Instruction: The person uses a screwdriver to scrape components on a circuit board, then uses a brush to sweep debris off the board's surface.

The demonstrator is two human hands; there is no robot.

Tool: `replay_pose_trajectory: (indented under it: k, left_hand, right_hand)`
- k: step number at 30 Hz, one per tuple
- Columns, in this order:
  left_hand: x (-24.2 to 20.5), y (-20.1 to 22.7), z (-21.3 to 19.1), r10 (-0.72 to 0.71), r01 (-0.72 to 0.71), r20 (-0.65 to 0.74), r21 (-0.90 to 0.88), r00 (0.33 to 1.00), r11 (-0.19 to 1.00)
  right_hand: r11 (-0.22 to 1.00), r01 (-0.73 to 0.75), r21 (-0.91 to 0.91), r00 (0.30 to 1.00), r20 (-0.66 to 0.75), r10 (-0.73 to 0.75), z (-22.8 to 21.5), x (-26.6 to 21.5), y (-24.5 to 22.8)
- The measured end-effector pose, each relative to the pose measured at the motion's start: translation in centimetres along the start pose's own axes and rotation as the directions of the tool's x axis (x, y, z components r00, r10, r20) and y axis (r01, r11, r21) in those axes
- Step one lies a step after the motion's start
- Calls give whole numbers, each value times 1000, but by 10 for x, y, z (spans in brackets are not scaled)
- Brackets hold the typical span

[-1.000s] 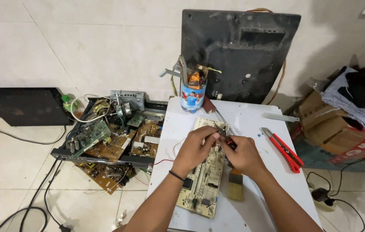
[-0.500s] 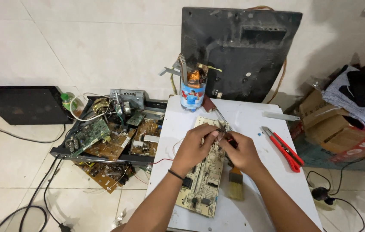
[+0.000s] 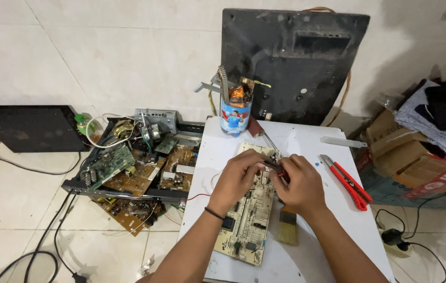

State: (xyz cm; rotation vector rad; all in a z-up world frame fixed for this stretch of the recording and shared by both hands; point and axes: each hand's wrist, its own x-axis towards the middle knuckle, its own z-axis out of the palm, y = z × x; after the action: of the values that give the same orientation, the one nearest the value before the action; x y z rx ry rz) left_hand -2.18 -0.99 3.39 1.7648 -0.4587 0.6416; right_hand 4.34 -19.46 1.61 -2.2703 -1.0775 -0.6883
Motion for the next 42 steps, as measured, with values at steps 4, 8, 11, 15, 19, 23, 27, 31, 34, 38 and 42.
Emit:
replay_pose_trajectory:
  k: [4,8,11,15,19,23,27,31,34,38,42]
  left_hand:
    - [-2,3,3,40,-40,-2,21,999,999]
    - [0,20,3,125,-123,-11,100,992,987]
    - [-1,18,4,152,-149,-17,118,988,982]
    - [-2,10,5,171,-166,-34,117,985,979]
    - [-2,15,3,215,-208,-21,163,976,964]
    - [-3,12,4,243,-234,-38,170,969,957]
    - [-6,-2,8,226,-214,-46,189,973,958]
    - [-4,-1,6,188,-173,-71,181,980,968]
    - [-4,-7,4,34,-14,-147,133,989,991]
    - [2,-6,-7,-7,51,-299,138,954,989]
    - [5,-8,-15,-30,130,-458,188,888,974]
  right_hand:
    - [983,135,-128,985,-85,-147,-6,2,3]
    - [962,189,-197,966,-137,-218,-9,2,4]
    - [977,175,-119,970,-149,-192,-7,2,-1]
    - [989,147,-5,976,-160,-145,-4,3,-7]
    - [984,169,-54,976,-131,-175,-7,-1,-5]
    - [993,95,-74,987,-121,-104,-3,-5,-2]
    - [994,9,110,997,-73,-1,-1,-7,-4]
    - [1000,-5,17,996,-93,6,8,-7,5]
    - [998,5,-66,992,-127,-13,7,-5,11]
    - [991,-5,-130,992,-129,-12,11,-6,23]
    - [991,-48,-122,992,-120,33,11,-5,14]
